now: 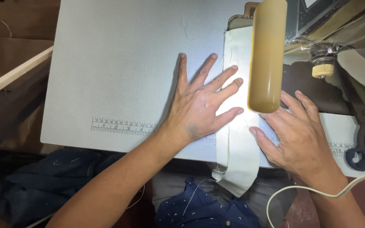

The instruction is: Smoothing, aligning, and trimming a strip of fabric using scissors at a sewing workstation.

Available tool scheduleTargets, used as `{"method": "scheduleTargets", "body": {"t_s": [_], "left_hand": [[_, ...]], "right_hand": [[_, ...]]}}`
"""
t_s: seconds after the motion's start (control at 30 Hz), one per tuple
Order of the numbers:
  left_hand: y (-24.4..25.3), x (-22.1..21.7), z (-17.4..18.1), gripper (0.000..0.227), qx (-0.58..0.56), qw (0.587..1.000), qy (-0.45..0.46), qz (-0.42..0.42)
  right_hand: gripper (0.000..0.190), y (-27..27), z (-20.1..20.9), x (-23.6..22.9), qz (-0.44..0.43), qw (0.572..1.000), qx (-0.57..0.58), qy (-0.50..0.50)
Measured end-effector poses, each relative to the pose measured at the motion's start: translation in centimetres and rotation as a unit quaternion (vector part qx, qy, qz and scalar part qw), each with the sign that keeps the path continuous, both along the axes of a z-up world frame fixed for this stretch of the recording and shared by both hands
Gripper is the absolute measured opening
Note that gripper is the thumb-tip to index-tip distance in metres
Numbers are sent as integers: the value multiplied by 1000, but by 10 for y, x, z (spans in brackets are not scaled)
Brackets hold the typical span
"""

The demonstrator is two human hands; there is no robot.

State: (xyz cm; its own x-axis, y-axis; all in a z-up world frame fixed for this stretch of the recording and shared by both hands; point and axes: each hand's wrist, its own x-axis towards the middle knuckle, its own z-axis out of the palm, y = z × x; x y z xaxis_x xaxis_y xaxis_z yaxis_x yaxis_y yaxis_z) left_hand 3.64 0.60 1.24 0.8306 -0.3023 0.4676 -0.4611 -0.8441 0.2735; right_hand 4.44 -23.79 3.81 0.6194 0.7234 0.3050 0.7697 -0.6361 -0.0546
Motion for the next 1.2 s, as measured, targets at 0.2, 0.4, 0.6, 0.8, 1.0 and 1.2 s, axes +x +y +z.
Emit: {"method": "scheduleTargets", "body": {"t_s": [0.2, 0.4, 0.6, 0.8, 1.0, 1.2], "left_hand": [[3, 14, -5, 49, -4, 1000, -8, -8], [-3, 6, -2, 53, 3, 999, 35, 12], [-4, -38, 6, 53, 4, 999, 46, 23], [1, -48, 8, 51, 39, 999, 15, 32], [1, -58, 9, 37, 20, 999, -27, -18], [-2, -59, 13, 35, 61, 995, -74, 12]], "right_hand": [[30, 0, -3, 10, -12, 1000, -4, 3], [36, -1, -10, 10, -18, 1000, -6, 18], [44, -11, -13, -5, -9, 999, 1, 41], [46, -13, -12, -16, 9, 1000, 11, 17], [47, -13, -7, -19, 14, 1000, 2, 20], [43, -10, -3, -21, 19, 1000, -9, -8]]}}
